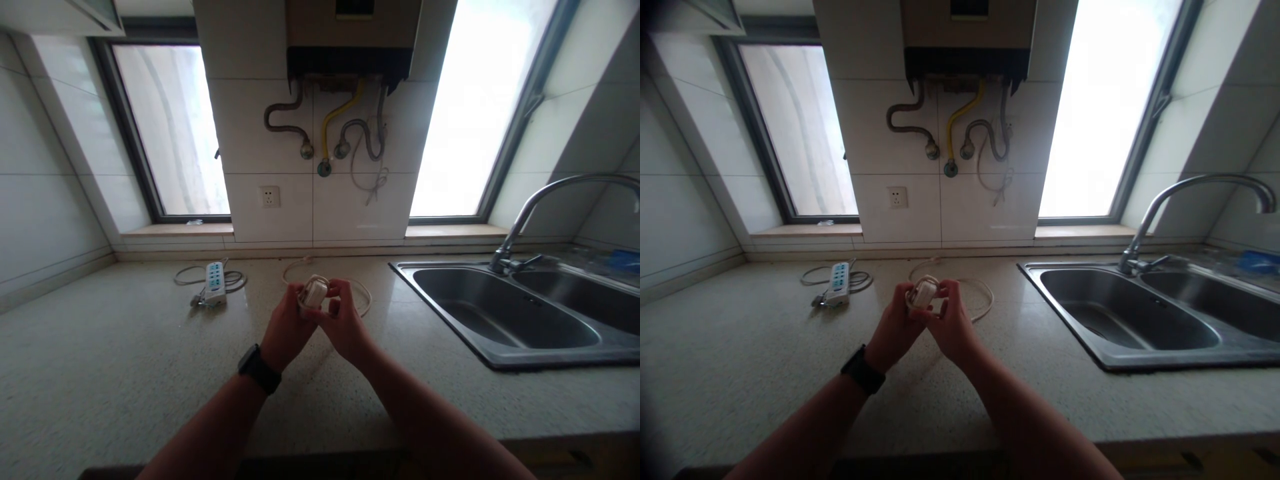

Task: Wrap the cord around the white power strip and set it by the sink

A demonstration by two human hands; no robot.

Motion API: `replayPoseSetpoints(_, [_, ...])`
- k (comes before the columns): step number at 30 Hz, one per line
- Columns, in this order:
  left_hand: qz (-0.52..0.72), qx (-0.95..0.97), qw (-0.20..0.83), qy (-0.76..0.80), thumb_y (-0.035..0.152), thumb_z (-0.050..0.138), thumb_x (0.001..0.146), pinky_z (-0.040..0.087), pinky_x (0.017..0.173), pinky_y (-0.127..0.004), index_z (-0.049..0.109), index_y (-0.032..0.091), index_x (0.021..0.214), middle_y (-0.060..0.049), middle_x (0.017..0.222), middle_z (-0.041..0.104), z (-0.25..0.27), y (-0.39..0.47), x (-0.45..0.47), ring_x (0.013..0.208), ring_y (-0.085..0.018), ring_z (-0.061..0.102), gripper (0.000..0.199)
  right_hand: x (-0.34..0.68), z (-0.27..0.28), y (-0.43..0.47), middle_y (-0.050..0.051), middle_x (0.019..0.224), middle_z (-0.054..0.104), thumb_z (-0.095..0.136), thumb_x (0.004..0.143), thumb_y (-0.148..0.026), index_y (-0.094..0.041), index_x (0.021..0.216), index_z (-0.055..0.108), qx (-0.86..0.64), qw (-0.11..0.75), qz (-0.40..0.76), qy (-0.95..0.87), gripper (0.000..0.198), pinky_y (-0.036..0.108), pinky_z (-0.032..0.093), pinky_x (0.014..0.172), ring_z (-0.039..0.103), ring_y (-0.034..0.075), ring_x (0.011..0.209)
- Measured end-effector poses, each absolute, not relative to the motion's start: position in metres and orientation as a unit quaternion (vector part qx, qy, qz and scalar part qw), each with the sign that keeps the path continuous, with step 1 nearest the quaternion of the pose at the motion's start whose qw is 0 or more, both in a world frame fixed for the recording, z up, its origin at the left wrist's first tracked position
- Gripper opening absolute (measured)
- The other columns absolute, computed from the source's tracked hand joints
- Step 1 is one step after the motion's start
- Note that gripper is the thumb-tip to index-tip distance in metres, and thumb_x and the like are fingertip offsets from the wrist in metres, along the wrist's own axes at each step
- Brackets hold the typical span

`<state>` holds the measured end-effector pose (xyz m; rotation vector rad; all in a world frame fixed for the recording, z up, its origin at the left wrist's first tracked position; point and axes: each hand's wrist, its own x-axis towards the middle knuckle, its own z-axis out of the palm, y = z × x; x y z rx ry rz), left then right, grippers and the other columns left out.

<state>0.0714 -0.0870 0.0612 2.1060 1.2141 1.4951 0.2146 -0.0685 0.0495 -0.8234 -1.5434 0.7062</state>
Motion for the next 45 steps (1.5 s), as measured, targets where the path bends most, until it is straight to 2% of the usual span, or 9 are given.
replayPoseSetpoints(7, [0.576,0.679,0.245,0.383,0.03,0.067,0.082,0.049,0.071,-0.03,0.037,0.025,0.113,-0.003,0.098,0.061,0.063,-0.083,0.068,0.076,-0.016,0.061,0.044,0.224,0.064,-0.067,0.001,0.108,0.056,0.077,0.073,-0.033,-0.029,0.114,0.051,-0.286,0.551,0.375,-0.689,0.048,0.021,0.029,0.044,0.037,0.005,0.053])
replayPoseSetpoints(12, [0.577,0.607,0.439,0.325,0.038,0.065,0.084,0.052,0.062,-0.028,0.037,0.027,0.114,-0.002,0.103,0.059,0.076,-0.091,0.067,0.071,-0.013,0.061,0.043,0.242,0.077,-0.067,0.0,0.085,0.061,0.072,0.08,-0.035,-0.025,0.11,0.063,-0.277,0.509,0.368,-0.727,0.033,0.024,0.028,0.045,0.035,0.007,0.05])
replayPoseSetpoints(14, [0.576,0.576,0.489,0.312,0.041,0.066,0.083,0.053,0.061,-0.03,0.037,0.029,0.117,-0.004,0.109,0.059,0.081,-0.097,0.068,0.072,-0.014,0.063,0.046,0.245,0.079,-0.067,-0.001,0.083,0.063,0.068,0.083,-0.036,-0.025,0.106,0.063,-0.259,0.508,0.402,-0.717,0.026,0.024,0.029,0.045,0.036,0.007,0.05])
replayPoseSetpoints(17, [0.568,0.55,0.542,0.284,0.041,0.068,0.08,0.054,0.062,-0.032,0.036,0.031,0.124,-0.007,0.117,0.06,0.085,-0.102,0.07,0.072,-0.016,0.064,0.055,0.247,0.08,-0.066,0.002,0.101,0.066,0.069,0.082,-0.038,-0.025,0.093,0.058,-0.223,0.521,0.455,-0.687,0.02,0.022,0.031,0.045,0.039,0.006,0.051])
replayPoseSetpoints(21, [0.545,0.523,0.594,0.276,0.042,0.07,0.078,0.054,0.062,-0.035,0.032,0.033,0.134,-0.007,0.108,0.062,0.083,-0.103,0.07,0.073,-0.019,0.065,0.068,0.246,0.083,-0.067,0.002,0.101,0.066,0.077,0.075,-0.036,-0.022,0.079,0.055,-0.203,0.542,0.467,-0.669,0.026,0.023,0.042,0.052,0.052,0.008,0.06])
replayPoseSetpoints(27, [0.475,0.543,0.649,0.239,0.043,0.064,0.082,0.051,0.058,-0.033,0.042,0.025,0.131,-0.004,0.081,0.064,0.075,-0.101,0.064,0.066,-0.02,0.065,0.056,0.247,0.081,-0.066,0.0,0.087,0.064,0.08,0.071,-0.037,-0.022,0.075,0.057,-0.195,0.543,0.467,-0.67,0.028,0.028,0.049,0.063,0.06,0.013,0.071])
replayPoseSetpoints(33, [0.483,0.518,0.668,0.226,0.041,0.063,0.083,0.049,0.056,-0.032,0.046,0.024,0.127,-0.006,0.081,0.065,0.072,-0.1,0.066,0.065,-0.021,0.065,0.051,0.247,0.075,-0.066,-0.003,0.084,0.06,0.077,0.076,-0.034,-0.027,0.092,0.064,-0.202,0.544,0.455,-0.676,0.022,0.026,0.045,0.058,0.056,0.011,0.065])
replayPoseSetpoints(39, [0.501,0.502,0.67,0.219,0.036,0.065,0.082,0.052,0.061,-0.034,0.044,0.026,0.13,-0.004,0.083,0.065,0.074,-0.1,0.067,0.068,-0.02,0.066,0.053,0.245,0.08,-0.071,0.0,0.081,0.05,0.067,0.087,-0.034,-0.027,0.091,0.073,-0.203,0.565,0.301,-0.741,0.01,0.03,0.044,0.066,0.051,0.014,0.073])
replayPoseSetpoints(45, [0.493,0.512,0.665,0.229,0.041,0.064,0.082,0.05,0.058,-0.032,0.053,0.021,0.115,-0.005,0.079,0.064,0.069,-0.097,0.067,0.065,-0.02,0.064,0.04,0.248,0.08,-0.067,0.0,0.083,0.05,0.069,0.085,-0.035,-0.027,0.09,0.073,-0.195,0.533,0.363,-0.739,0.011,0.028,0.042,0.06,0.049,0.013,0.07])
